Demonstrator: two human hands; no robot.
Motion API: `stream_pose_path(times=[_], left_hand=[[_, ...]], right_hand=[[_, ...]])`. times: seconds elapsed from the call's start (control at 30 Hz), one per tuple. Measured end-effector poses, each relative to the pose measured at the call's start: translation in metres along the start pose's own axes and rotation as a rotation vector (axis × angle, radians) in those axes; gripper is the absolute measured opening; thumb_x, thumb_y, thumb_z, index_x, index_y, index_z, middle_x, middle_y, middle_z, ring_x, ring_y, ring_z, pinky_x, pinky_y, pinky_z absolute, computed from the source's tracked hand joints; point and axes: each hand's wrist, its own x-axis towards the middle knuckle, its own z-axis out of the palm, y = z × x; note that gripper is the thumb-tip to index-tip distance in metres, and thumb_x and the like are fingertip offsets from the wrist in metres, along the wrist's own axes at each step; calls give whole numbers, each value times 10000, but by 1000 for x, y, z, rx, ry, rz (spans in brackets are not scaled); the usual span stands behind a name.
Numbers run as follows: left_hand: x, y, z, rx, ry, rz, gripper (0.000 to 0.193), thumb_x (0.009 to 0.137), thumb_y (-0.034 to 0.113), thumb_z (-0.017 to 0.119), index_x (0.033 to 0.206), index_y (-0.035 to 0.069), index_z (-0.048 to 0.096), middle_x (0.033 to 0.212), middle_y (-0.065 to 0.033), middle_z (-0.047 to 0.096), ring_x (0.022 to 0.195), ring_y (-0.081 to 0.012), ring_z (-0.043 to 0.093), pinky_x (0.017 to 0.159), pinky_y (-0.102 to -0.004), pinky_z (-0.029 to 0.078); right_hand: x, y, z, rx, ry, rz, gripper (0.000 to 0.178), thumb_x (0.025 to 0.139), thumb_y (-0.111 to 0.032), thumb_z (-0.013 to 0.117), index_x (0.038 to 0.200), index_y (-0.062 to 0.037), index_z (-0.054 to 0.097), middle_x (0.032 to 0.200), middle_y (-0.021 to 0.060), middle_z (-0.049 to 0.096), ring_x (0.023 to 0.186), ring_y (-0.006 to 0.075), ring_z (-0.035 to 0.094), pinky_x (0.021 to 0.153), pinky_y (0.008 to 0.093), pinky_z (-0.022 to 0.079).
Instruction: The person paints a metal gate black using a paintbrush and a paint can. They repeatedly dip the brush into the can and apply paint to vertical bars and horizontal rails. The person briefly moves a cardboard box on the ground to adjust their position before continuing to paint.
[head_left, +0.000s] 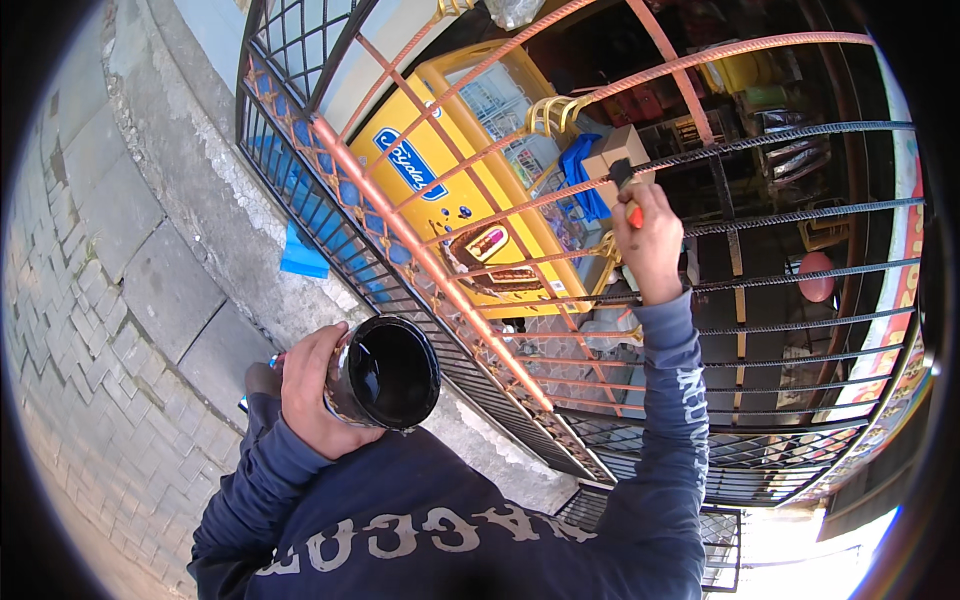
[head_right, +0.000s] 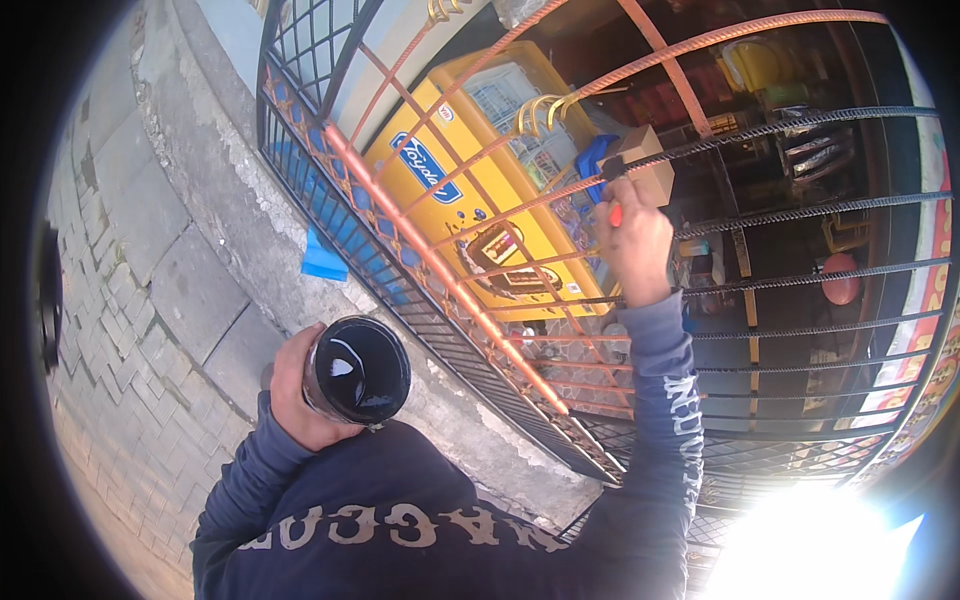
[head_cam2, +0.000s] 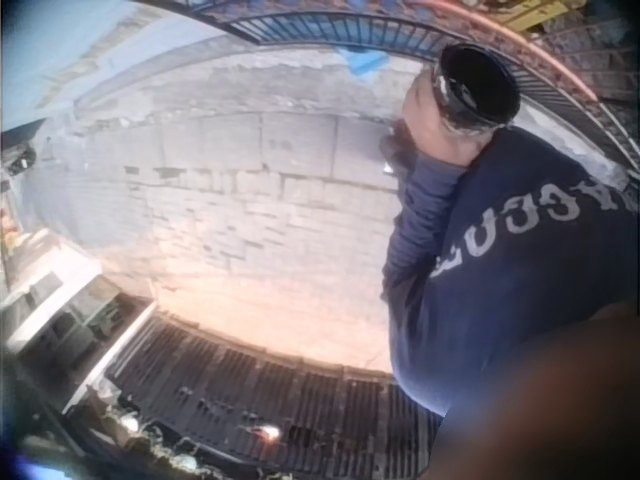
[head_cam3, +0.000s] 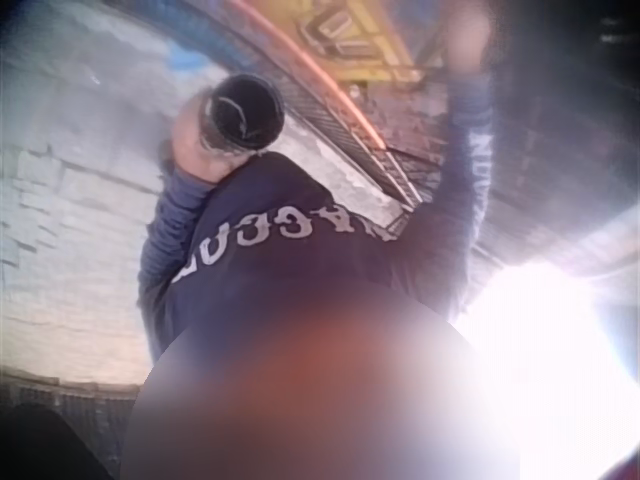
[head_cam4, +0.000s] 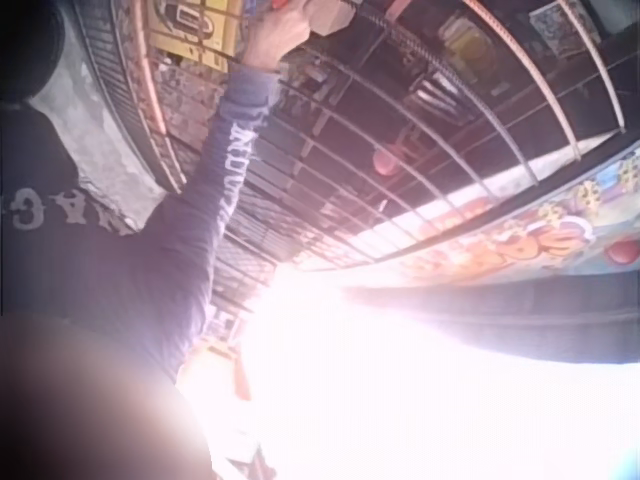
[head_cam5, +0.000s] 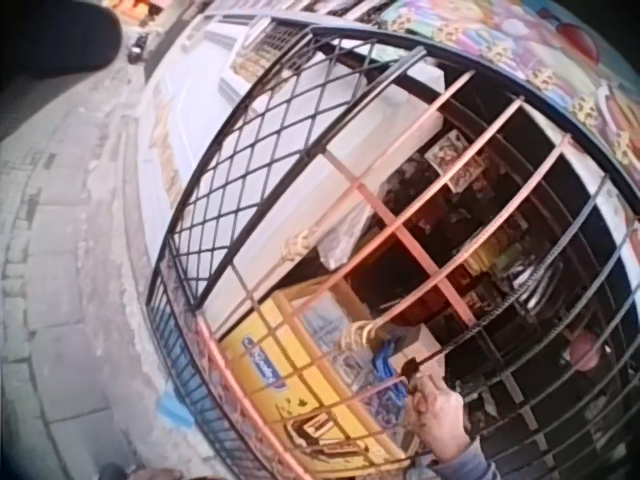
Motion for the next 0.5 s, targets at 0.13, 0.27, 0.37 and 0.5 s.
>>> stream_pose_path(times=[0.13, 0.27, 0.37, 0.5], left_hand=[[2, 3, 0, 17, -27, -7, 1118, 427, 208, 980, 1421, -1, 513, 1311, -201, 611, 1209, -401, 598, 1054, -469, 438], [2, 5, 0, 31, -43, 9, 1111, 441, 217, 983, 1420, -7, 508, 1318, -205, 611, 1215, -408, 595, 1057, -468, 440], [2, 5, 2, 45, -55, 3, 1112, 446, 223, 985, 1422, -6, 504, 1335, -210, 607, 1217, -413, 594, 1064, -471, 440], [1, 5, 5, 53, -69, 9, 1119, 446, 234, 990, 1423, -9, 501, 1346, -215, 604, 1228, -412, 587, 1074, -470, 441]], right_hand=[[-15, -6, 20, 45, 123, -175, 144, 806, -7, 682, 939, -62, 681, 1093, 138, 663, 907, 373, 673, 756, 447, 572], [-25, -3, 32, -320, -246, -160, 156, 715, -34, 723, 865, -75, 723, 1135, 107, 659, 1024, 317, 608, 821, 407, 563], [-30, -1, 37, -153, -331, -210, 126, 708, -44, 729, 829, -81, 734, 1110, 111, 654, 1001, 326, 601, 812, 411, 565], [-28, -4, 43, -218, -120, -184, 130, 702, -42, 728, 824, -88, 738, 1012, 112, 628, 968, 326, 594, 798, 408, 562]])
